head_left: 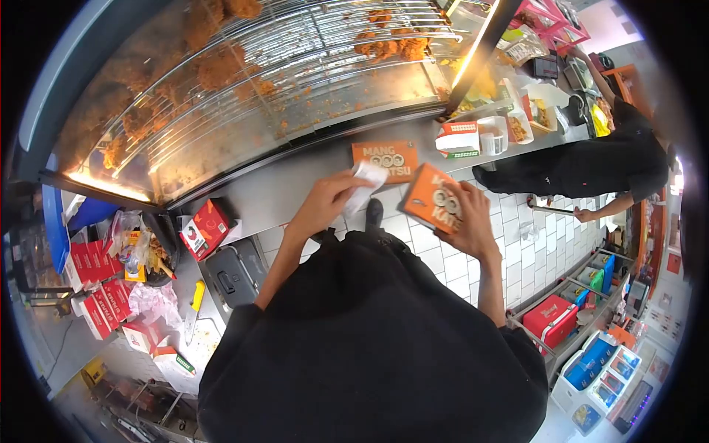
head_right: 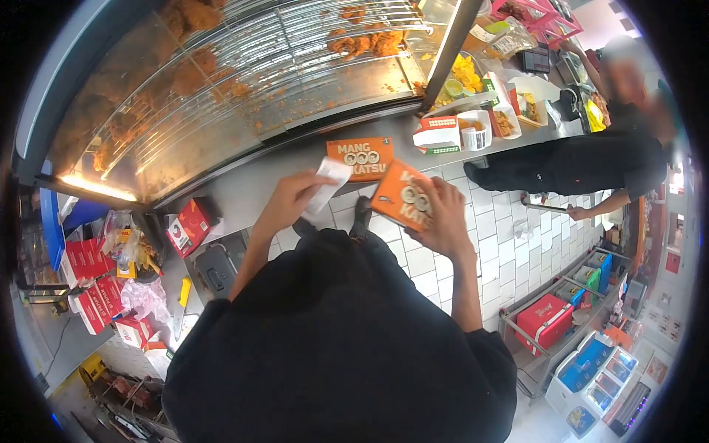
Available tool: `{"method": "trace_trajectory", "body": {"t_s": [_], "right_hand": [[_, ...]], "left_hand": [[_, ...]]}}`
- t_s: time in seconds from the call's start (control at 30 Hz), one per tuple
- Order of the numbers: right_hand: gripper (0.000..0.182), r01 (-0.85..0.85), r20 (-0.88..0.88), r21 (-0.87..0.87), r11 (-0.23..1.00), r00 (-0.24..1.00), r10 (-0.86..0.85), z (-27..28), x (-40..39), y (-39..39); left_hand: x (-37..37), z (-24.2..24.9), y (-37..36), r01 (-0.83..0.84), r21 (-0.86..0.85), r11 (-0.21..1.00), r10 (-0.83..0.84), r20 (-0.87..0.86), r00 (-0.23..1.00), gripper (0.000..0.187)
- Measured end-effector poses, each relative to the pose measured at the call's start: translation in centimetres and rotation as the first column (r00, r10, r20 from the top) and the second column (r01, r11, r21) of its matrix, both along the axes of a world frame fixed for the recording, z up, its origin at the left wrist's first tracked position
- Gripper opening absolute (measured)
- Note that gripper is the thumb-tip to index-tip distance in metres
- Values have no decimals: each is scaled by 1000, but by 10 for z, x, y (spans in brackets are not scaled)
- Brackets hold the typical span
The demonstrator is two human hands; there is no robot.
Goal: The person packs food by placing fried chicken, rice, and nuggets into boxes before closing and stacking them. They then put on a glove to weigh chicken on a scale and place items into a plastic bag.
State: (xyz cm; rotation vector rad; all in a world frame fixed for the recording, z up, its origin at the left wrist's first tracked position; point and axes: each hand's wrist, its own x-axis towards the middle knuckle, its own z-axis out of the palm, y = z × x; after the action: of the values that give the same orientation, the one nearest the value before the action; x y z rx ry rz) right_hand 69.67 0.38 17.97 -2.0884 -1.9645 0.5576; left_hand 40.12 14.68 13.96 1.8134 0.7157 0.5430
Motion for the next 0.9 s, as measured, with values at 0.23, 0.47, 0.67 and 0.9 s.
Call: {"method": "trace_trajectory", "body": {"t_s": [0.23,0.47,0.67,0.9], "right_hand": [[92,242,-37,68,968,970,-240,16,23,-22],[92,99,-183,109,989,980,-78,-21,-12,28],[94,119,-182,212,970,980,-80,-13,-24,45],[96,334,-120,176,926,941,-317,-20,-2,4]], "left_hand": [[53,-117,28,-1,202,979,12,-51,999,28],[58,-130,9,-155,326,933,263,-318,911,32],[40,-148,-3,-439,129,889,453,-106,885,43],[61,-145,-11,-550,281,786,584,-47,811,49]]}}
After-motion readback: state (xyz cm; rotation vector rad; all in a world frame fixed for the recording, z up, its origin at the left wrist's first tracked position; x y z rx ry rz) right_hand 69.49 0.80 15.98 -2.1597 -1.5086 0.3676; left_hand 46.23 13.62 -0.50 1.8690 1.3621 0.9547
